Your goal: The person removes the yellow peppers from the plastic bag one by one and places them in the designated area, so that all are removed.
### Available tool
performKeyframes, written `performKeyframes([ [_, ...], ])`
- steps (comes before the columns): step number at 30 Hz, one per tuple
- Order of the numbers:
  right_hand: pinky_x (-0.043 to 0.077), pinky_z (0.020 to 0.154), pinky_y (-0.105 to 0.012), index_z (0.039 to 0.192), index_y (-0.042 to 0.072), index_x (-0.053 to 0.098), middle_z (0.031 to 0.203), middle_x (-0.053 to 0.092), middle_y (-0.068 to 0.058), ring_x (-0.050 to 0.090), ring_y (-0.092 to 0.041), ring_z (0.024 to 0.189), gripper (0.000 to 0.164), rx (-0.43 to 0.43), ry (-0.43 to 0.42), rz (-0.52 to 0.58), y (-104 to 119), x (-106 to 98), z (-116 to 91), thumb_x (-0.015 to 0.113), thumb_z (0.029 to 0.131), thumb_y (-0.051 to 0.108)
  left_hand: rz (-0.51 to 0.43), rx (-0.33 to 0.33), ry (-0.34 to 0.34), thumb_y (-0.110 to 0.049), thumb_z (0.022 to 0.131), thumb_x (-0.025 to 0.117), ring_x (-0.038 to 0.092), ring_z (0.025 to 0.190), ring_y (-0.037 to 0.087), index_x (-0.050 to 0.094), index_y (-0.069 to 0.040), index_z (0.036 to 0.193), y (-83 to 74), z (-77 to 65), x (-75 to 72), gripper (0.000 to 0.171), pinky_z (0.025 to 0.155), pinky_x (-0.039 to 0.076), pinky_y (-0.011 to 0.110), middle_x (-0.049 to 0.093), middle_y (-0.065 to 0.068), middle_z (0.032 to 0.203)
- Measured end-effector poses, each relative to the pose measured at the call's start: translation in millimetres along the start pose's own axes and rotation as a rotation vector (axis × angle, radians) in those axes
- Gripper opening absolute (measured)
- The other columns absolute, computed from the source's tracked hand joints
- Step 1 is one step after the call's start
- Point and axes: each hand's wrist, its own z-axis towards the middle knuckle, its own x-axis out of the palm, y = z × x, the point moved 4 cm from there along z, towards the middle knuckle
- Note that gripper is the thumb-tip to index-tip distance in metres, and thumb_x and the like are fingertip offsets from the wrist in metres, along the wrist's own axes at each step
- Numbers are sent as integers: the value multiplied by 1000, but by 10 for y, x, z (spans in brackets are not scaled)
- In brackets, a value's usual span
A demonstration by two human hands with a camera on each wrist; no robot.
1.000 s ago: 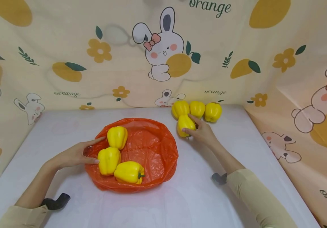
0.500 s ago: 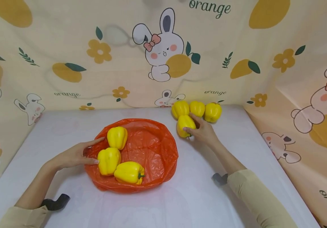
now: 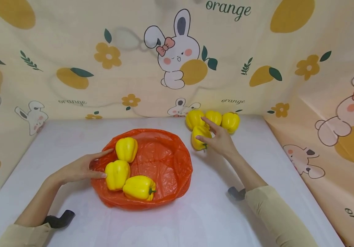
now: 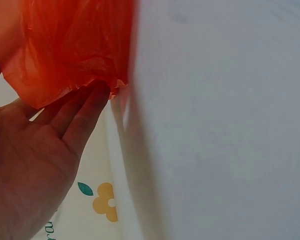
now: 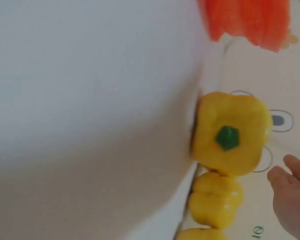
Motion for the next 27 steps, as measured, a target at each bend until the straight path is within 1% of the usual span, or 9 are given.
performKeyframes([
  [2,34,113,-52,152,20,43,155,41,-6,39,-36,140,76,-18,-4,34,56,-11,-8,80,86,30,7,-3,1,-43,83,77,36,137,43,31,-15,157,-9,4,-5,92,107,36,63,39,24,152],
  [6,34,114,-44,149,18,46,154,43,-1,39,-26,142,71,-71,35,129,169,27,-30,79,87,22,15,-12,3,-44,83,77,36,137,44,31,-15,157,-16,5,-9,92,107,37,63,39,24,152],
  [9,34,114,-40,148,12,48,152,46,-4,40,-22,141,68,-110,80,185,255,87,-63,78,87,14,16,-7,3,-44,83,77,36,137,44,31,-14,157,-25,8,-7,92,107,37,63,39,25,152],
  [15,34,114,-39,145,5,49,150,48,-12,42,-26,140,65,-194,156,242,399,220,-102,76,86,3,8,-8,2,-44,83,77,36,137,44,31,-15,157,-29,4,-9,92,107,37,63,39,24,152],
  [20,35,113,-40,145,2,49,150,48,-11,42,-25,140,65,-232,213,276,474,325,-135,77,86,6,-8,-2,2,-42,83,78,35,137,44,31,-15,157,-20,0,-9,91,107,36,63,38,25,152],
  [23,36,112,-40,145,6,50,150,49,-8,43,-23,139,64,-230,251,270,491,401,-171,78,87,9,-13,2,5,-42,83,78,36,136,43,31,-15,157,-11,-3,-3,91,108,36,63,37,25,153],
  [26,37,112,-44,146,8,49,150,48,-7,43,-24,139,66,-236,305,279,517,486,-200,78,87,10,-12,4,6,-42,83,78,36,136,43,31,-15,157,-8,-9,-1,91,107,37,62,38,24,153],
  [27,37,112,-46,146,7,49,150,48,-9,44,-26,139,66,-240,322,283,532,513,-207,78,87,10,-11,5,5,-43,83,78,36,136,43,31,-15,157,-9,-12,-3,91,107,37,62,37,24,153],
])
